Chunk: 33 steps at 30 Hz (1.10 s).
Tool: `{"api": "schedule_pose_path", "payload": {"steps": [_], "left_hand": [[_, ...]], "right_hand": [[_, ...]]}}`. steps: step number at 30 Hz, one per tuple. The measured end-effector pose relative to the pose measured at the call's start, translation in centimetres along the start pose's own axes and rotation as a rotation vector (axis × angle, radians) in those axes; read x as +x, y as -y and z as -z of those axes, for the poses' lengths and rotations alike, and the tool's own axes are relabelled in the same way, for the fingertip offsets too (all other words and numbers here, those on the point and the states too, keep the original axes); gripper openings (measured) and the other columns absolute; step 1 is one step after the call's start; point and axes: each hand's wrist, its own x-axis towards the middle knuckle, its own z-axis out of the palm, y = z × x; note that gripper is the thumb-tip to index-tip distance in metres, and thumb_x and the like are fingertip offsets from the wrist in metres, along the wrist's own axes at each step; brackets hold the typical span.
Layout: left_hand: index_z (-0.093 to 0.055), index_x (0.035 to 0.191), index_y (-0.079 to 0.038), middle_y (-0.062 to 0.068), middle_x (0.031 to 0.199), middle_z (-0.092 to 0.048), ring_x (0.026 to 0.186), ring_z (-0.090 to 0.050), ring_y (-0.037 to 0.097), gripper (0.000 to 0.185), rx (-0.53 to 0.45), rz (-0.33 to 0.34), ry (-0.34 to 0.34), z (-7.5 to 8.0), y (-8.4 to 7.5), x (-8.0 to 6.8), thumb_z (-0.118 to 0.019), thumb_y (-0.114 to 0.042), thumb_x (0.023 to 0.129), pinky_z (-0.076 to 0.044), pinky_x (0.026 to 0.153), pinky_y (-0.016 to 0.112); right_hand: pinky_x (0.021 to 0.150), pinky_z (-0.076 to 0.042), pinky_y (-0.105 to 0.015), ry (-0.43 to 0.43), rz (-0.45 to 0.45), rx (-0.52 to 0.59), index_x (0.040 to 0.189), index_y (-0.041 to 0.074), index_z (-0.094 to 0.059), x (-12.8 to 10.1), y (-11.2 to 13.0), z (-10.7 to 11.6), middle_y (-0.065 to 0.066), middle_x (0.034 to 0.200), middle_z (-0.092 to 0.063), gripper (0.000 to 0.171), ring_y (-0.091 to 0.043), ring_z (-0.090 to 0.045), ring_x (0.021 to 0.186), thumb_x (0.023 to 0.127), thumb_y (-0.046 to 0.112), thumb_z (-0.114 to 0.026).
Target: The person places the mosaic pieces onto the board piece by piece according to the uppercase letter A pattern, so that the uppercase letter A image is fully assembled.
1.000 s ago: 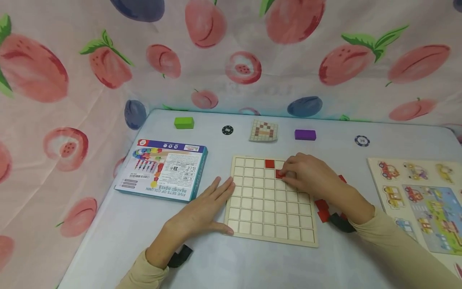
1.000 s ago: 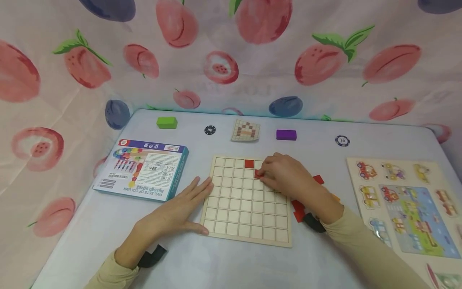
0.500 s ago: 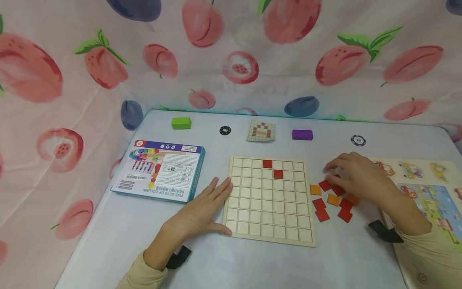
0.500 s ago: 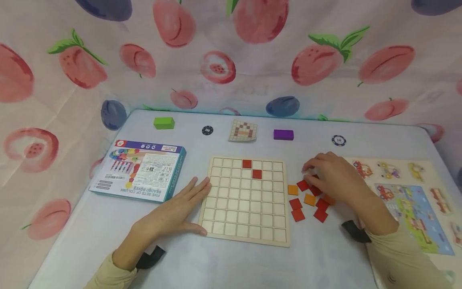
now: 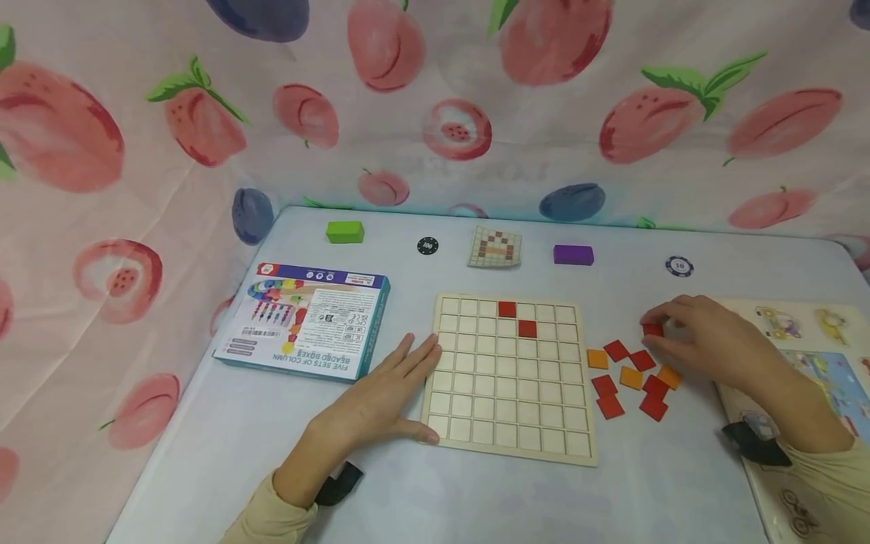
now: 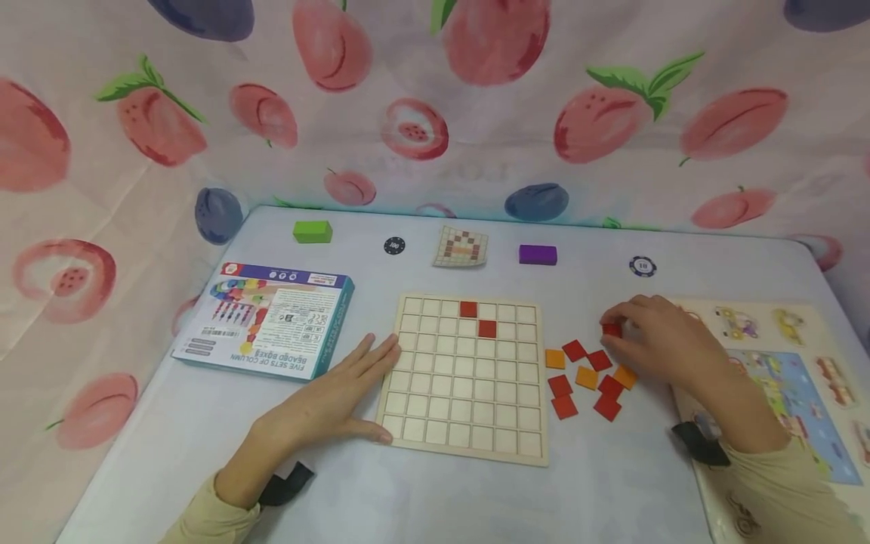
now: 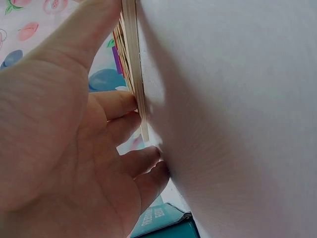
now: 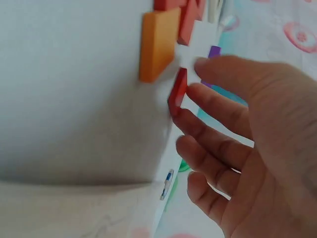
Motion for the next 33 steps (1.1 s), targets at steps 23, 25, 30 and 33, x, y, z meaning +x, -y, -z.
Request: {"api": "schedule_pose_path", "payload": {"steps": [23,25,30,33], "left_hand": [[-0.021,0.171,-0.011,0.002,0.182,-0.008,0.170,-0.002,0.036,0.120,-0.013,-0.012,0.004,-0.2,0.0,0.3,-0.088,-0.055,0.081,-0.022,0.137,0.052],[-0.020,0.171,-0.012,0.001,0.182,-0.007,0.170,-0.002,0.036,0.121,-0.007,-0.013,0.002,-0.2,0.1,0.3,-0.087,-0.056,0.081,-0.022,0.137,0.052],[-0.021,0.171,-0.012,0.001,0.182,-0.007,0.170,-0.002,0.035,0.121,0.004,-0.011,-0.005,-0.2,0.2,0.2,-0.087,-0.056,0.081,-0.022,0.137,0.052],[-0.021,0.171,-0.011,0.002,0.182,-0.008,0.170,-0.003,0.036,0.121,0.001,-0.014,-0.005,-0.2,0.2,0.2,-0.088,-0.056,0.081,-0.023,0.137,0.052]], "right_hand": [[0.089,-0.062,-0.042,-0.134,0.401,0.089,0.098,0.024,-0.081,1.7,11.0,-2.4,0.008,0.102,-0.076,0.010,-0.016,-0.068,0.098,0.089,0.025,-0.087],[0.092,-0.063,-0.044,-0.152,0.423,0.076,0.098,0.023,-0.083,1.7,11.2,-2.5,0.006,0.103,-0.078,0.010,-0.019,-0.071,0.103,0.089,0.022,-0.087],[0.100,-0.062,-0.049,-0.138,0.415,0.065,0.104,0.021,-0.086,1.2,11.1,-2.3,0.003,0.109,-0.080,0.015,-0.023,-0.072,0.107,0.089,0.020,-0.086],[0.095,-0.063,-0.047,-0.120,0.368,0.052,0.108,0.024,-0.085,0.7,10.6,-2.1,0.004,0.110,-0.080,0.017,-0.021,-0.070,0.106,0.090,0.022,-0.086]]}}
